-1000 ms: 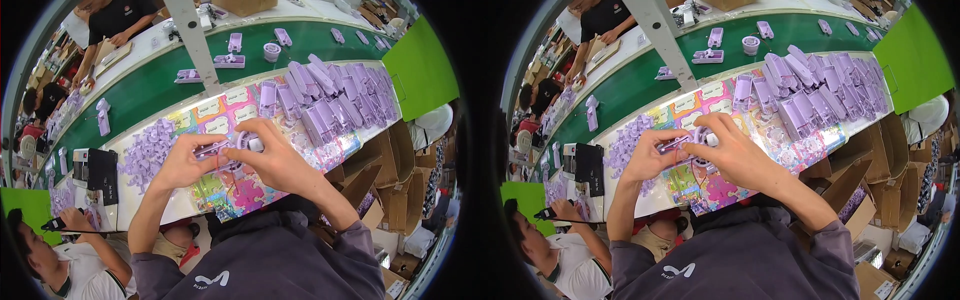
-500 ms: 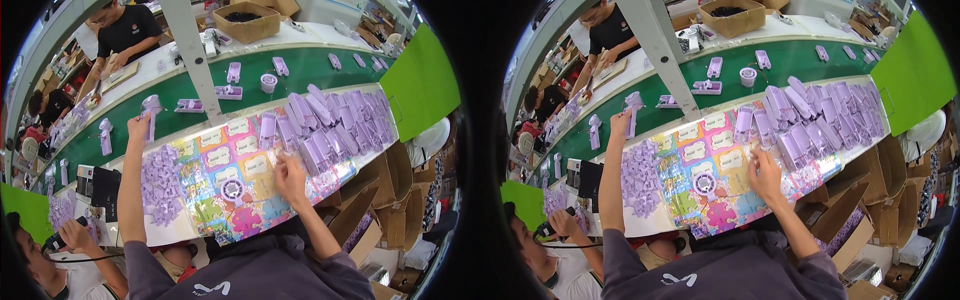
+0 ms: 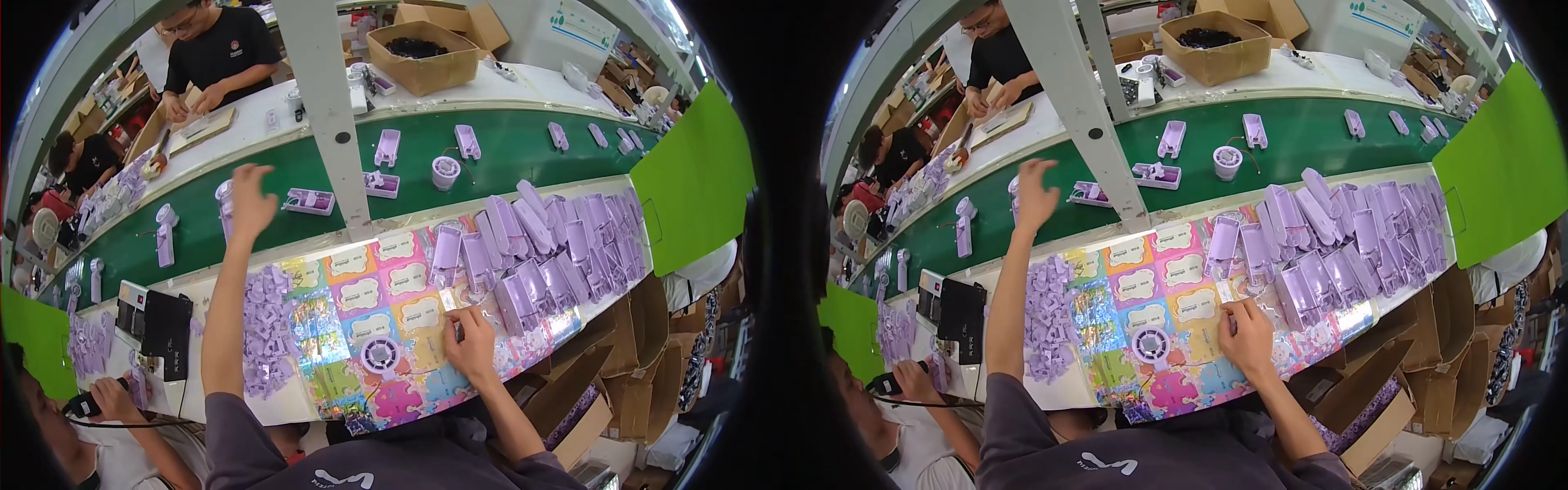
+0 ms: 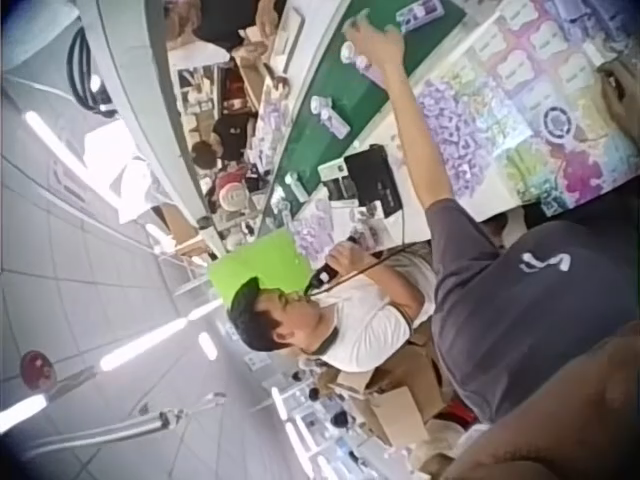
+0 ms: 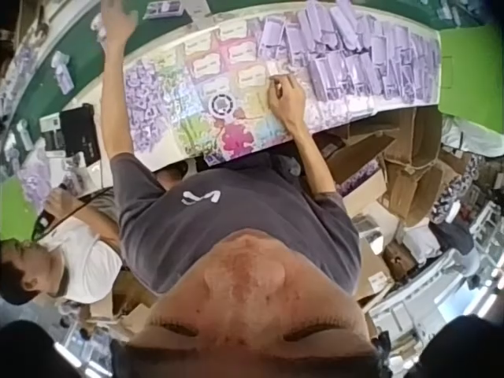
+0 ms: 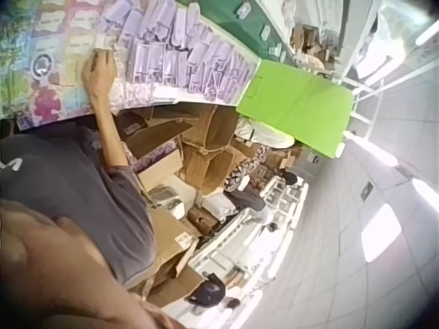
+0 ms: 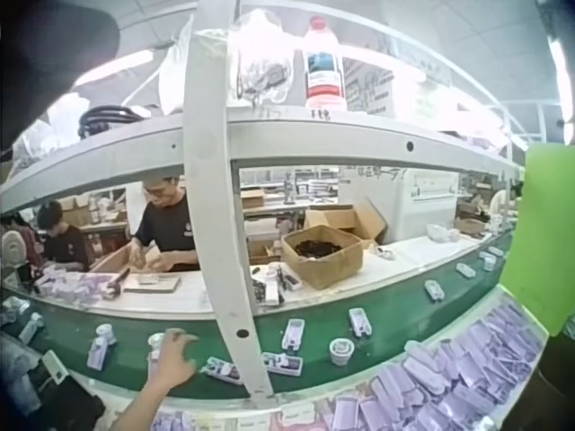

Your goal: The person assembles handheld fan parts by hand, fitting fan heads and small components into plastic casings, and places the assembled units onto the conveyor belt.

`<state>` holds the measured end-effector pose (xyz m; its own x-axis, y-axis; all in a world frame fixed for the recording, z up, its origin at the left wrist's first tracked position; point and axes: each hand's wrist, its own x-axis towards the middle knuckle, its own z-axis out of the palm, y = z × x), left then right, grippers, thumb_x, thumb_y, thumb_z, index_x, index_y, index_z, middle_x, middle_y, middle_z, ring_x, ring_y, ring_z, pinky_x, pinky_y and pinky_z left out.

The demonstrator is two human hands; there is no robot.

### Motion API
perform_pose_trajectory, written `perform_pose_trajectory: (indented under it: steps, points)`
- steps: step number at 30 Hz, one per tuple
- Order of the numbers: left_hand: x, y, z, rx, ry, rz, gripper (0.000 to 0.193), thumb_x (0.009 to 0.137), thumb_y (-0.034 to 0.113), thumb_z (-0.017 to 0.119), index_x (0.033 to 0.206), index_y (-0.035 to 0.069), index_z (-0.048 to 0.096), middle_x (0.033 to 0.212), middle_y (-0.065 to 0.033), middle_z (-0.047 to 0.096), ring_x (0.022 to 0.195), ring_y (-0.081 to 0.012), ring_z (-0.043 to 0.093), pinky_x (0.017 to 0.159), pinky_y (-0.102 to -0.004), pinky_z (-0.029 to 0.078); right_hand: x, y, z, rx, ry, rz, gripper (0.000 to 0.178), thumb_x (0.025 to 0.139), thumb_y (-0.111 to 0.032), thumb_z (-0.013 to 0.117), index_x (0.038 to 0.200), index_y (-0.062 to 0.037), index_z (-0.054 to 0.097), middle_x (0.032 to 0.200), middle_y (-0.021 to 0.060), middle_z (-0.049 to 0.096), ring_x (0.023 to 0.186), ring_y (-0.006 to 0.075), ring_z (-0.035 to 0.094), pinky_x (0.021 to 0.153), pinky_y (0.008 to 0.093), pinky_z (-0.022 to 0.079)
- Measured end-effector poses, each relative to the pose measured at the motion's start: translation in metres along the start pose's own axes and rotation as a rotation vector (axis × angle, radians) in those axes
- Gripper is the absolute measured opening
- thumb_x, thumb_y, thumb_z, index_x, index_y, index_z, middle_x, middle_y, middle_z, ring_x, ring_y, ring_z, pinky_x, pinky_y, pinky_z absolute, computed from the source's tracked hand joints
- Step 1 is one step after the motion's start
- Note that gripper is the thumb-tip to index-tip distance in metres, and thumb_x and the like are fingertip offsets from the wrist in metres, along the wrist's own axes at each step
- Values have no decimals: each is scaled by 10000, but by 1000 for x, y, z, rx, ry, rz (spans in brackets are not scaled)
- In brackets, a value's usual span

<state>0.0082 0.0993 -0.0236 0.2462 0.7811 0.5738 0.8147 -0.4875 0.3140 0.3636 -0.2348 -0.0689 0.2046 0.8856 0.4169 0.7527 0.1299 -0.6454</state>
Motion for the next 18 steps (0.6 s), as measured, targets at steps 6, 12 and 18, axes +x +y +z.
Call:
perform_pose_trajectory:
  steps: [6, 12, 18]
  points:
    - [-4, 35, 34, 164, -349, 163, 732, 658, 18, 735, 1345, 217, 582, 1375, -150, 538, 1302, -412, 487, 1048, -510, 472, 0, 0, 1, 24, 7, 39, 104, 844, 7, 694, 945, -14, 682, 841, 98, 620, 563, 194, 570, 523, 323, 449]
    - [-2, 32, 5, 72, -502, 109, 422, 688, -21, 693, 1076, 142, 654, 1074, -52, 629, 1063, -320, 580, 894, -423, 515, -2, -1, 3, 52, -11, 95, 123, 827, -11, 703, 943, -45, 683, 855, 92, 625, 617, 255, 610, 581, 381, 490]
    - [-24, 100, -49, -275, -710, 366, 408, 665, 24, 725, 1056, 133, 683, 1060, -78, 643, 1050, -331, 577, 915, -417, 466, -1, 4, -3, 30, -3, 68, 119, 817, -5, 710, 927, -42, 684, 853, 93, 629, 627, 257, 619, 584, 381, 495]
